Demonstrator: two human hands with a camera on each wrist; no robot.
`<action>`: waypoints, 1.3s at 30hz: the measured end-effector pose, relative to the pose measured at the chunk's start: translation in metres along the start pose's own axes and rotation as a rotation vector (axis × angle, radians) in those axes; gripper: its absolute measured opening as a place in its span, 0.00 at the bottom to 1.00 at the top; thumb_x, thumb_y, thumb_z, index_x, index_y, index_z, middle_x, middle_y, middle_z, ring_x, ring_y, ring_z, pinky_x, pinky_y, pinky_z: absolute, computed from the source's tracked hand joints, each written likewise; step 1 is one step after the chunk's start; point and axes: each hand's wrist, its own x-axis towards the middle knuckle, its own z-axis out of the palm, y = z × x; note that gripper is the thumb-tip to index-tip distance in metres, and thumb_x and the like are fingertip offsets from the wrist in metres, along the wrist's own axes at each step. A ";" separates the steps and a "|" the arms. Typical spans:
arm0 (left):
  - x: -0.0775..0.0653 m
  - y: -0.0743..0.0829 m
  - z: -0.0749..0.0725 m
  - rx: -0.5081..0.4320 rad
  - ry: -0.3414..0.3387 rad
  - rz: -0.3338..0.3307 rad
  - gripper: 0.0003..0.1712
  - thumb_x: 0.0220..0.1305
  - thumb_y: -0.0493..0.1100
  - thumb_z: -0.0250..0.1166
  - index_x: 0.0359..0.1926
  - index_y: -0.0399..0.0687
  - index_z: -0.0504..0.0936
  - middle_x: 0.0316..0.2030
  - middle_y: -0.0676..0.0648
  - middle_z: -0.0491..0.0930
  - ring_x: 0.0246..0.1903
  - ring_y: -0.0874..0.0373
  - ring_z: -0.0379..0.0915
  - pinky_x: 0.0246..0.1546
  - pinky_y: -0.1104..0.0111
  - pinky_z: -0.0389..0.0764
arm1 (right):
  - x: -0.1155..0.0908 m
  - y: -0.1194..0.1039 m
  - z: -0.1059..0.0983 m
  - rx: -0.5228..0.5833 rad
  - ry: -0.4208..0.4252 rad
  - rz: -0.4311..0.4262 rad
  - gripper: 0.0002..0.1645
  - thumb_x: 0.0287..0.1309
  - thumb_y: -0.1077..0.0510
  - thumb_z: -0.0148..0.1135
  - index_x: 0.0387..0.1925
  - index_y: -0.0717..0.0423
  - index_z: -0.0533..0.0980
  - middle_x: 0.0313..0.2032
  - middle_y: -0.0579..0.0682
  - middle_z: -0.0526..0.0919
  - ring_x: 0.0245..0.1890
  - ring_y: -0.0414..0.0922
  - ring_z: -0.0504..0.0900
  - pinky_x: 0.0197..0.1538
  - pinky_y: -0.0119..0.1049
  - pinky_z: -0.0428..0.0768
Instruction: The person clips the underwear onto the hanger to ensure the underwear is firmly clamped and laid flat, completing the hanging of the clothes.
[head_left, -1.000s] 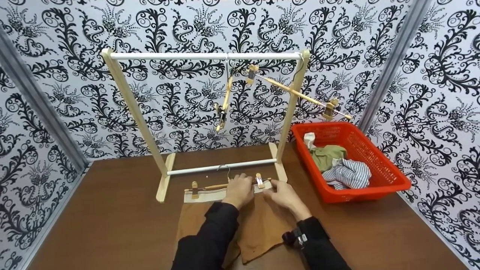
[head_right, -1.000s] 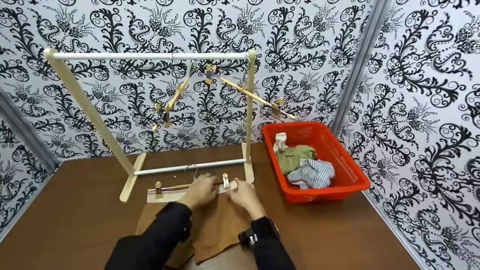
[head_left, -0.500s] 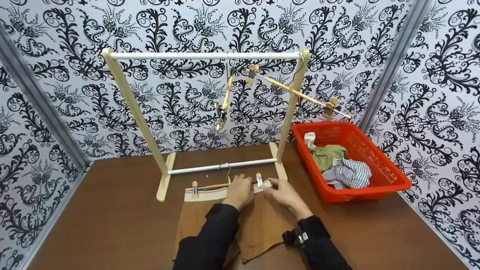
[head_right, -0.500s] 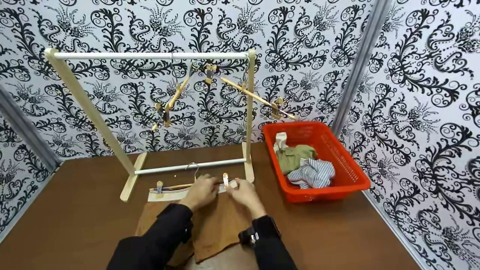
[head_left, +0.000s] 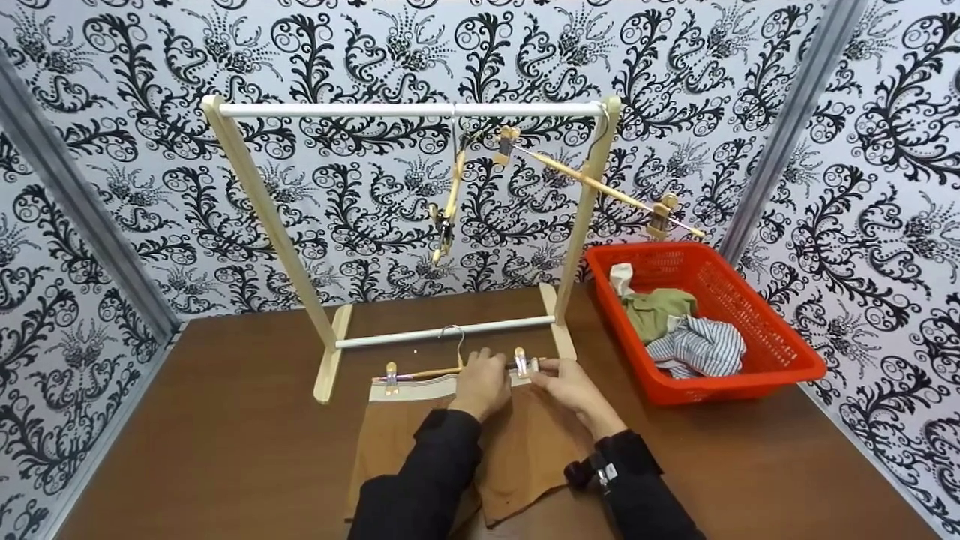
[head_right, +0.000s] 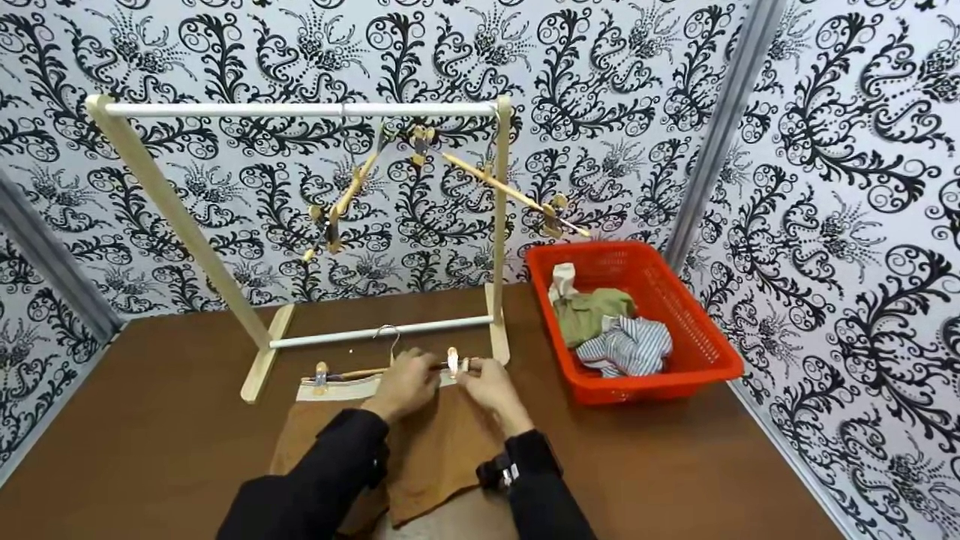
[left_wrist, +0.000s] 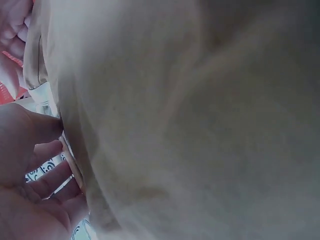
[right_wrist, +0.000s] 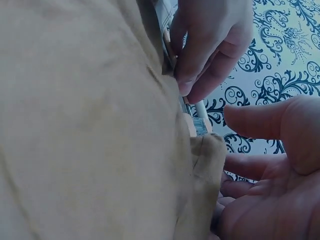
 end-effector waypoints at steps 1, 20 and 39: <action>0.000 0.001 0.000 0.002 -0.004 -0.002 0.08 0.61 0.38 0.67 0.39 0.38 0.84 0.40 0.38 0.80 0.44 0.42 0.77 0.44 0.53 0.82 | 0.000 0.000 0.000 -0.018 0.000 -0.004 0.17 0.68 0.68 0.59 0.52 0.79 0.77 0.46 0.63 0.83 0.46 0.51 0.80 0.50 0.40 0.79; 0.006 0.015 -0.004 0.060 -0.097 0.027 0.13 0.62 0.39 0.66 0.47 0.39 0.86 0.40 0.41 0.84 0.47 0.45 0.78 0.54 0.56 0.74 | 0.004 0.007 0.002 -0.179 0.045 -0.078 0.10 0.63 0.67 0.65 0.43 0.73 0.82 0.36 0.57 0.87 0.36 0.46 0.82 0.40 0.35 0.80; 0.016 0.012 -0.005 -0.179 -0.004 -0.053 0.11 0.61 0.37 0.67 0.43 0.36 0.85 0.40 0.37 0.84 0.44 0.37 0.78 0.49 0.50 0.78 | 0.006 0.002 -0.002 -0.071 0.117 -0.018 0.09 0.66 0.69 0.59 0.42 0.71 0.83 0.38 0.56 0.85 0.42 0.50 0.79 0.47 0.39 0.76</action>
